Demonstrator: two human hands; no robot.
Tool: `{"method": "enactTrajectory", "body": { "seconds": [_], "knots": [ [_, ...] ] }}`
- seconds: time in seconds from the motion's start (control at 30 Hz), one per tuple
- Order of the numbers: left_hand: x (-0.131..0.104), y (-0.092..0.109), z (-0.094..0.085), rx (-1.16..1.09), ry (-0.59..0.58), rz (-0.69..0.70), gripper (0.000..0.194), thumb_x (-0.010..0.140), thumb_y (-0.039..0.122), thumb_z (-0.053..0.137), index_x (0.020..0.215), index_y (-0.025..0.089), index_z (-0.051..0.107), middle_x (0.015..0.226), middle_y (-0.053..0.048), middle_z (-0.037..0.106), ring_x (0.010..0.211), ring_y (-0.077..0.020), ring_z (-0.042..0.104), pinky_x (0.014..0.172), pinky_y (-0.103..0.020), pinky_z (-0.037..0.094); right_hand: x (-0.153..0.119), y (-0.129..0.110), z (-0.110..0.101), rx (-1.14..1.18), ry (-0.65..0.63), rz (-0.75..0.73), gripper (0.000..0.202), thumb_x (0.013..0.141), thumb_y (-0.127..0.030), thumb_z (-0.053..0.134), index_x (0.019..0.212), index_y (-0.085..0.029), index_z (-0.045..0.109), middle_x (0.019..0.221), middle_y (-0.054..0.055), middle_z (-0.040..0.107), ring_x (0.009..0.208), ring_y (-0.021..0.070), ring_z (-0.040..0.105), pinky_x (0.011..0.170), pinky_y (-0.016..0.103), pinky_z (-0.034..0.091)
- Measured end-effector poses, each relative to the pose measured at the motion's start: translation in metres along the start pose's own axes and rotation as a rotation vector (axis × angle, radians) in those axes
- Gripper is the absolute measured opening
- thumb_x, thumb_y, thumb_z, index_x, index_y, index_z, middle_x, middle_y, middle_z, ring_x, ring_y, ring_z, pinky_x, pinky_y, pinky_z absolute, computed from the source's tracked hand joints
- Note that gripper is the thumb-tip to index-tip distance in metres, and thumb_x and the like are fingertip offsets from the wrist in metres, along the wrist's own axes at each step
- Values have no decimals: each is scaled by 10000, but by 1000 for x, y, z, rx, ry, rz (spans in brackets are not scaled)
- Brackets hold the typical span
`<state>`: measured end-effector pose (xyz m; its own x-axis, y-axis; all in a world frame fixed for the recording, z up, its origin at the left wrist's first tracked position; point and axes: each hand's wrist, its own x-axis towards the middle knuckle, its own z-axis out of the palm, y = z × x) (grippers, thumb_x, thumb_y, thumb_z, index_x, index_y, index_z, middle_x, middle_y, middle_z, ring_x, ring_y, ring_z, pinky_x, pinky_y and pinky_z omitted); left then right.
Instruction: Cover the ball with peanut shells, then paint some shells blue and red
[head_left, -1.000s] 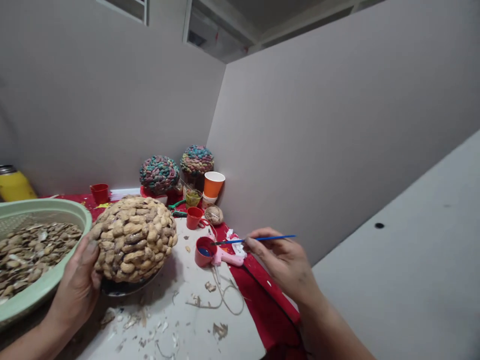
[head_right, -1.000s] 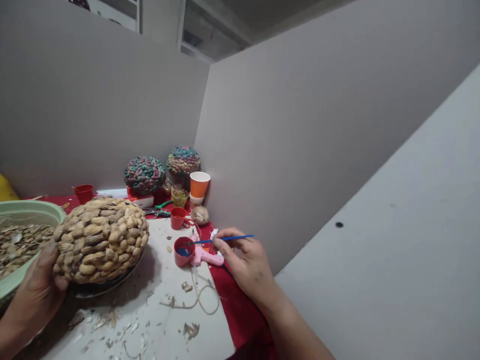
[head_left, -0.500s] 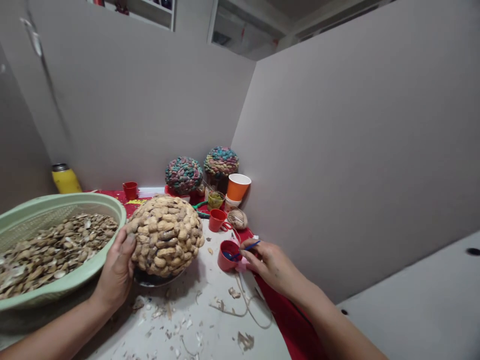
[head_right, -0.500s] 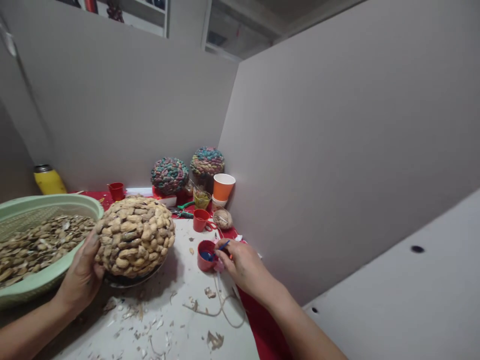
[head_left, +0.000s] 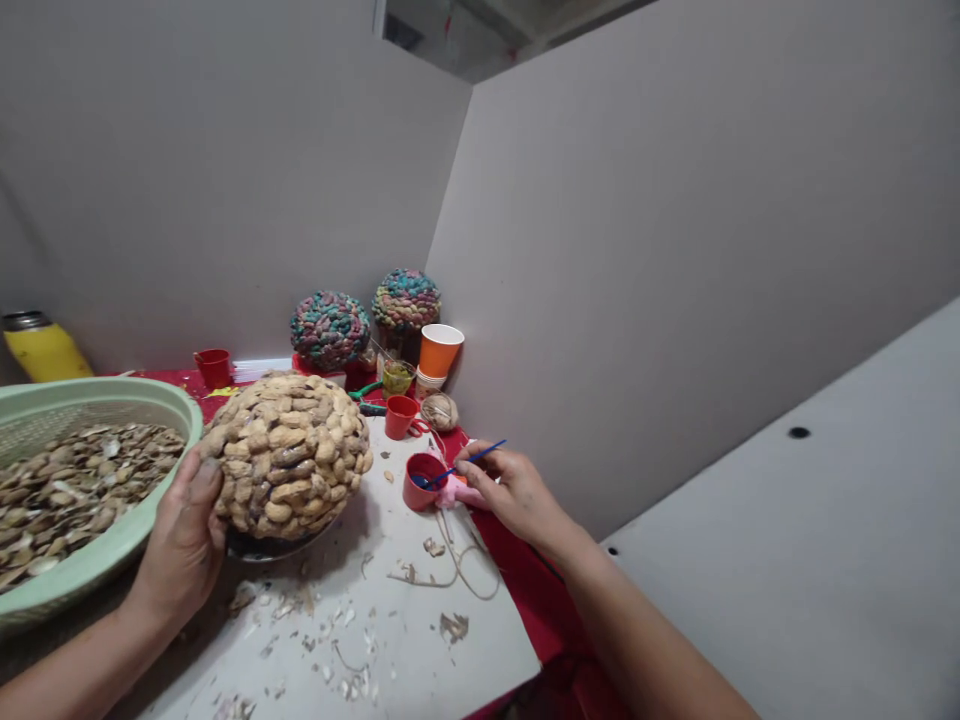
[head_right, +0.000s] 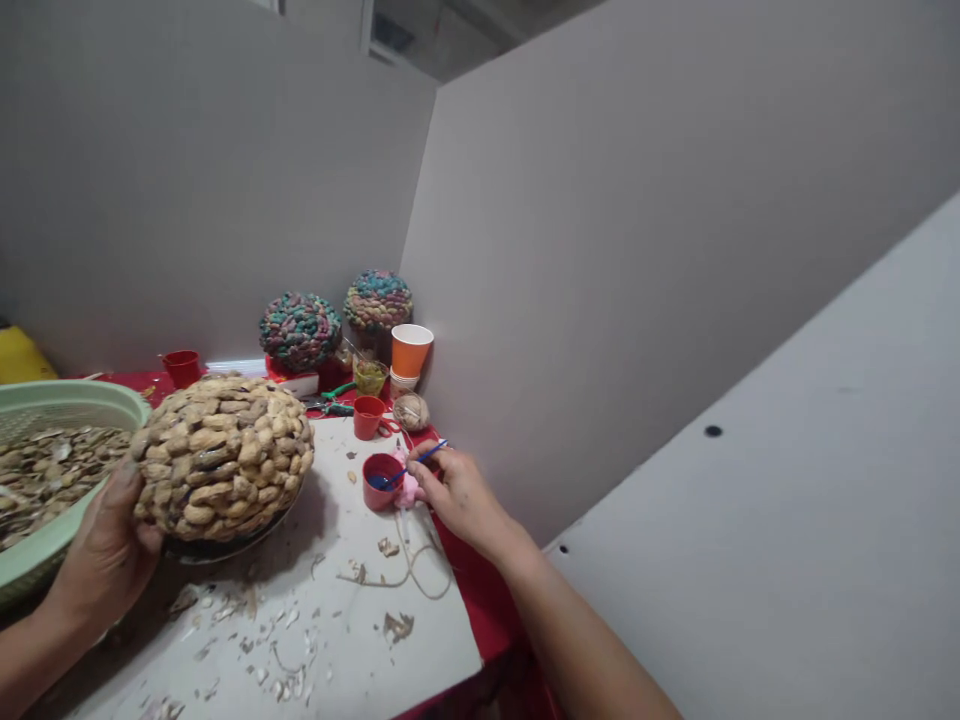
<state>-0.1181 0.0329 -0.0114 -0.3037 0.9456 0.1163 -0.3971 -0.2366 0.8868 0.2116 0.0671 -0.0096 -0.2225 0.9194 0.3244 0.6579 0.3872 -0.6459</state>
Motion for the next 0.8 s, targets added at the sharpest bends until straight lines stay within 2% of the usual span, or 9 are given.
{"method": "enactTrajectory", "body": {
  "seconds": [0.17, 0.3, 0.4, 0.5, 0.57, 0.7, 0.8],
  "knots": [
    [-2, 0, -1, -32, -4, -3, 587, 824, 474, 729, 1357, 270, 590, 1265, -24, 724, 1254, -302, 617, 1064, -396, 516, 2, 3, 8, -8, -26, -21, 236, 929, -339, 508, 825, -189, 658, 768, 51, 695, 662, 180, 614, 620, 282, 473],
    [-1, -6, -6, -52, -35, 18, 576, 867, 471, 681, 1385, 250, 558, 1334, -62, 685, 1306, -314, 576, 1084, -437, 492, 1, 4, 13, 71, -30, -29, 262, 923, -360, 521, 822, -178, 681, 822, 69, 706, 647, 171, 603, 579, 269, 493],
    [-1, -6, -7, -54, -66, 16, 594, 863, 482, 681, 1398, 258, 548, 1362, -69, 666, 1327, -324, 555, 1092, -444, 483, 0, 5, 9, 228, 53, 86, 283, 874, -436, 608, 809, -172, 687, 844, 64, 699, 608, 150, 578, 530, 253, 502],
    [-1, -4, -5, -43, -51, 14, 612, 846, 481, 701, 1402, 274, 549, 1363, -53, 668, 1326, -326, 555, 1090, -434, 488, -2, 4, 5, 464, 188, 205, 328, 770, -496, 742, 816, -175, 692, 679, 7, 647, 575, 138, 560, 511, 239, 500],
    [-2, -2, -3, -20, -30, 16, 593, 852, 478, 694, 1395, 283, 558, 1369, -27, 665, 1332, -323, 549, 1084, -426, 498, -2, 6, 4, 584, 258, 254, 387, 709, -533, 797, 805, -175, 685, 640, -3, 649, 561, 134, 567, 506, 238, 504],
    [-3, 1, 1, 9, -28, 1, 521, 883, 469, 656, 1373, 313, 576, 1372, 25, 664, 1342, -318, 537, 1073, -414, 513, -2, 17, 9, 682, 354, 315, 474, 657, -581, 826, 816, -172, 645, 672, 18, 710, 537, 122, 605, 497, 229, 509],
    [-4, 2, 1, -11, -33, 3, 543, 846, 467, 697, 1354, 307, 593, 1343, 11, 684, 1318, -327, 560, 1068, -425, 517, -2, 26, 15, 767, 394, 361, 507, 615, -578, 855, 799, -168, 621, 647, 14, 712, 465, 100, 580, 437, 208, 493]
  ]
}}
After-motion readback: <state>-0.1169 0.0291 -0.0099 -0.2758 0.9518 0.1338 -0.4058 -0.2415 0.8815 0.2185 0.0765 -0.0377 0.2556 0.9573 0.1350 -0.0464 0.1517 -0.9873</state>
